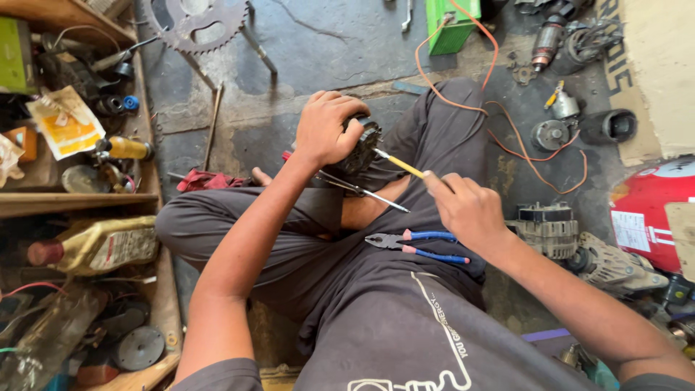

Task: The person sits on the floor and uses a screwdriver and wrench to loosen and remove screws from an alternator. They then use pliers to strip and twist wires connected to the alternator.

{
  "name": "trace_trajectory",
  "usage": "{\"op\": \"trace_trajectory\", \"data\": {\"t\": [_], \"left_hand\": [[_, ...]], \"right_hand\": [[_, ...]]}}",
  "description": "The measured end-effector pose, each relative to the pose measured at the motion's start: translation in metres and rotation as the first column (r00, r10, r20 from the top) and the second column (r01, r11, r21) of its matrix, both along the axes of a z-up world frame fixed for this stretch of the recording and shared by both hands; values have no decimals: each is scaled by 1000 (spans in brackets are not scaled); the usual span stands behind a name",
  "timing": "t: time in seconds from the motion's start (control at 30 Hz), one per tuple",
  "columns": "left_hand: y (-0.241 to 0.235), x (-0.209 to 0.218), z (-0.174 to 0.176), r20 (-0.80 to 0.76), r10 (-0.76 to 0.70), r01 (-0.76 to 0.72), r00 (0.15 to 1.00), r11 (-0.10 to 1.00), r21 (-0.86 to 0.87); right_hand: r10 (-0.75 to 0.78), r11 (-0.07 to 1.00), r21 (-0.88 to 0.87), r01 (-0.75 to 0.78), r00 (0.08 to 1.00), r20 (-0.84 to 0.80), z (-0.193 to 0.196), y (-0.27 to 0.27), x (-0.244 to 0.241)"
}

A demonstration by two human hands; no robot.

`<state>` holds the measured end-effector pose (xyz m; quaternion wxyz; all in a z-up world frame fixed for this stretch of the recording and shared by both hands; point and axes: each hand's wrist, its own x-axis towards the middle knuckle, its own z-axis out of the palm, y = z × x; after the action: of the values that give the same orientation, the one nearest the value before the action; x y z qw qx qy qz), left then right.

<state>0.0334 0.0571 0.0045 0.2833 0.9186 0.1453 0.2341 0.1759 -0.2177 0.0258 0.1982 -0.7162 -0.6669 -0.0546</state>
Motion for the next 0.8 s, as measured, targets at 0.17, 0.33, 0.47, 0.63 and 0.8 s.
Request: {"op": "trace_trajectory", "data": {"t": [0.17,0.33,0.47,0.63,0.8], "left_hand": [[2,0,-3,18,-14,14,1000,1000,15],[5,-1,-4,14,-21,21,1000,999,26],[9,0,-4,41,-5,4,999,1000,25],[13,-2,-7,18,14,-15,1000,1000,27],[13,0,-12,18,22,-23,1000,999,34]], "right_hand": [[74,993,-98,-65,993,91,-8,6,7],[25,997,-74,-27,999,-24,-11,11,5],[-17,999,31,28,945,-326,-10,21,1],[-98,993,-97,64,913,-396,-5,28,4],[-28,997,-73,7,956,-291,-12,25,12]]}}
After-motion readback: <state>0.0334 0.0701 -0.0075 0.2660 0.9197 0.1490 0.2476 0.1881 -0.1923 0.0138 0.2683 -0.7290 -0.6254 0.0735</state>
